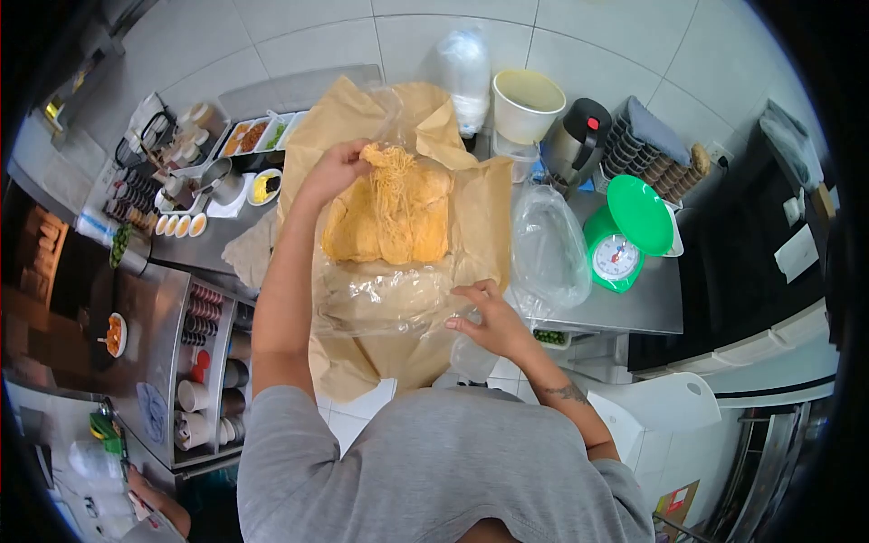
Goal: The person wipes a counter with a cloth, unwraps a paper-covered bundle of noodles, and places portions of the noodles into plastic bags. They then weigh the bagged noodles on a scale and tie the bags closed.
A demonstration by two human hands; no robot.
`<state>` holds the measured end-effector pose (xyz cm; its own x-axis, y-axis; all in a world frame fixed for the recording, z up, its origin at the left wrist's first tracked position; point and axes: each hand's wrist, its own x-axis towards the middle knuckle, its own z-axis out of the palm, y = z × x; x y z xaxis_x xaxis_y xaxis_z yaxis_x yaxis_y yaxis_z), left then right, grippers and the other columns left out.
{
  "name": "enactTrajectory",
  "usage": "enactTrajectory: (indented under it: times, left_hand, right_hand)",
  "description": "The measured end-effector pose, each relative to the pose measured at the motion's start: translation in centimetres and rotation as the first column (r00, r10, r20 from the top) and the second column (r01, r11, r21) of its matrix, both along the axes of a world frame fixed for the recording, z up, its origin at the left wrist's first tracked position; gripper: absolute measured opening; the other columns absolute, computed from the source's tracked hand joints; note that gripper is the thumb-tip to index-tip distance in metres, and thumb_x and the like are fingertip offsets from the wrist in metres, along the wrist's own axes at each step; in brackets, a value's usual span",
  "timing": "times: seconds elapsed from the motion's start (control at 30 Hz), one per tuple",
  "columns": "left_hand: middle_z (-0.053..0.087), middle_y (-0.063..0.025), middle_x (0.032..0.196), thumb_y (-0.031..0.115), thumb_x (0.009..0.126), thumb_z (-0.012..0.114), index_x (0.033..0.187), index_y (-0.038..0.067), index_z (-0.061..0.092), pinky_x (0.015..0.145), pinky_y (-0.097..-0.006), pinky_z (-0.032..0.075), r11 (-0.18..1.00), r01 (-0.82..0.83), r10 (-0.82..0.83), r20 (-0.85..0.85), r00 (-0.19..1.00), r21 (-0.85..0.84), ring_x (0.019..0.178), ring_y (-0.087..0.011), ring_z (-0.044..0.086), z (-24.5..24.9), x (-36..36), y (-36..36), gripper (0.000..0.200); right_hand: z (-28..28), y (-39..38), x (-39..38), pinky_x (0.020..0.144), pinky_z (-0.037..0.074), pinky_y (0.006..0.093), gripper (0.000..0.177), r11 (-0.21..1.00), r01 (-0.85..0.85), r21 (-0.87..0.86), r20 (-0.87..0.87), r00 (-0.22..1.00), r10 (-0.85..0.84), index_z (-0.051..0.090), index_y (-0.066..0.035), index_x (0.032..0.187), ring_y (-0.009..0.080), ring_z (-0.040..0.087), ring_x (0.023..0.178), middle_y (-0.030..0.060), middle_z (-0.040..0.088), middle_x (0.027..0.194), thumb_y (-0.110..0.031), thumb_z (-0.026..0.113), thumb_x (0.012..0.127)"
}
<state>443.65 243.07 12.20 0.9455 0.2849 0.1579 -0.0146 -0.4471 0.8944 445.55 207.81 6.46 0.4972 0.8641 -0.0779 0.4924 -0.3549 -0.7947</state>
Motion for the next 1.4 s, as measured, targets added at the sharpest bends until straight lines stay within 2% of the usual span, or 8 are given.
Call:
enactTrajectory:
  times: [0.2,0.4,0.7,0.8,0.97,1.2,1.27,1.4]
  left_hand:
    - [0.063,-0.0128,0.105,0.033,0.077,0.061,0.113,0.001,0.057,0.087,-0.0343,0.044,0.763,0.059,0.222,-0.347,0.911,0.643,0.102,-0.0245,0.058,-1.4,-1.0,2.3,0.048]
    - [0.061,-0.0182,0.108,0.033,0.076,0.060,0.112,0.002,0.056,0.088,-0.0376,0.043,0.513,-0.315,0.576,-0.048,0.816,0.799,0.103,-0.0293,0.057,-6.1,1.9,-3.5,0.048]
    - [0.062,-0.0159,0.082,0.020,0.079,0.061,0.087,0.004,0.060,0.069,-0.0365,0.047,0.854,-0.234,0.283,-0.039,0.958,0.464,0.075,-0.0269,0.060,1.3,1.1,-1.0,0.018]
    - [0.059,-0.0110,0.070,0.023,0.080,0.062,0.085,0.002,0.059,0.064,-0.0319,0.046,0.565,-0.238,0.332,0.046,0.942,0.790,0.066,-0.0215,0.056,-0.6,1.1,-1.0,0.021]
    - [0.057,-0.0115,0.074,0.034,0.081,0.062,0.085,0.000,0.057,0.059,-0.0378,0.045,0.950,-0.163,0.149,0.073,0.986,0.265,0.066,-0.0287,0.057,1.2,-0.4,-9.1,0.034]
    - [0.054,-0.0038,0.073,0.017,0.085,0.055,0.082,0.002,0.056,0.063,-0.0287,0.043,0.992,-0.107,0.091,0.200,0.976,0.071,0.068,-0.0129,0.052,-0.5,-4.5,-14.4,0.015]
    - [0.055,-0.0023,0.073,0.011,0.085,0.052,0.081,0.002,0.056,0.064,-0.0292,0.043,0.838,-0.055,0.137,0.112,0.984,-0.543,0.069,-0.0126,0.053,-1.2,-5.8,-14.0,0.010]
    - [0.055,-0.0012,0.072,0.008,0.083,0.052,0.078,0.003,0.056,0.062,-0.0282,0.042,0.403,0.147,0.049,0.181,0.982,-0.903,0.067,-0.0117,0.052,-5.9,-7.8,-13.8,0.009]
  right_hand:
    - [2.7,-3.0,0.6,0.071,0.043,0.0233,0.033,0.965,0.017,0.263,-0.270,0.961,0.057,0.058,-0.009,0.110,0.0098,0.051,0.087,0.0036,0.044,0.108,-0.009,0.066,0.079]
    - [1.3,-2.3,0.3,0.064,0.042,0.0202,0.010,0.902,0.214,0.376,-0.308,0.946,-0.096,0.060,-0.001,0.095,0.0073,0.051,0.076,0.0026,0.050,0.094,-0.003,0.056,0.085]
    - [3.5,-2.1,0.7,0.057,0.039,0.0220,0.008,0.770,0.521,0.368,-0.354,0.844,-0.402,0.056,-0.002,0.092,0.0052,0.046,0.066,0.0005,0.054,0.073,-0.007,0.051,0.089]
    - [3.9,-0.3,1.4,0.058,0.041,0.0237,0.009,0.630,0.570,0.528,-0.328,0.821,-0.467,0.055,-0.001,0.093,0.0076,0.048,0.066,0.0021,0.055,0.073,-0.009,0.051,0.089]
    - [4.9,3.7,3.2,0.059,0.042,0.0260,0.009,0.565,0.487,0.666,-0.154,0.831,-0.534,0.054,-0.001,0.094,0.0113,0.052,0.068,0.0062,0.056,0.074,-0.007,0.054,0.087]
    - [2.8,6.7,1.7,0.065,0.042,0.0211,0.024,0.689,0.284,0.666,0.023,0.916,-0.400,0.050,-0.001,0.102,0.0102,0.047,0.070,0.0022,0.047,0.082,0.002,0.058,0.080]
    - [0.1,6.5,2.1,0.065,0.042,0.0213,0.024,0.713,0.307,0.630,-0.019,0.924,-0.381,0.050,-0.001,0.101,0.0109,0.048,0.071,0.0027,0.048,0.084,0.004,0.058,0.079]
    - [-2.8,5.5,3.1,0.068,0.044,0.0244,0.020,0.734,0.586,0.342,-0.806,0.584,-0.090,0.050,-0.003,0.098,0.0150,0.053,0.076,0.0059,0.054,0.092,0.003,0.053,0.079]
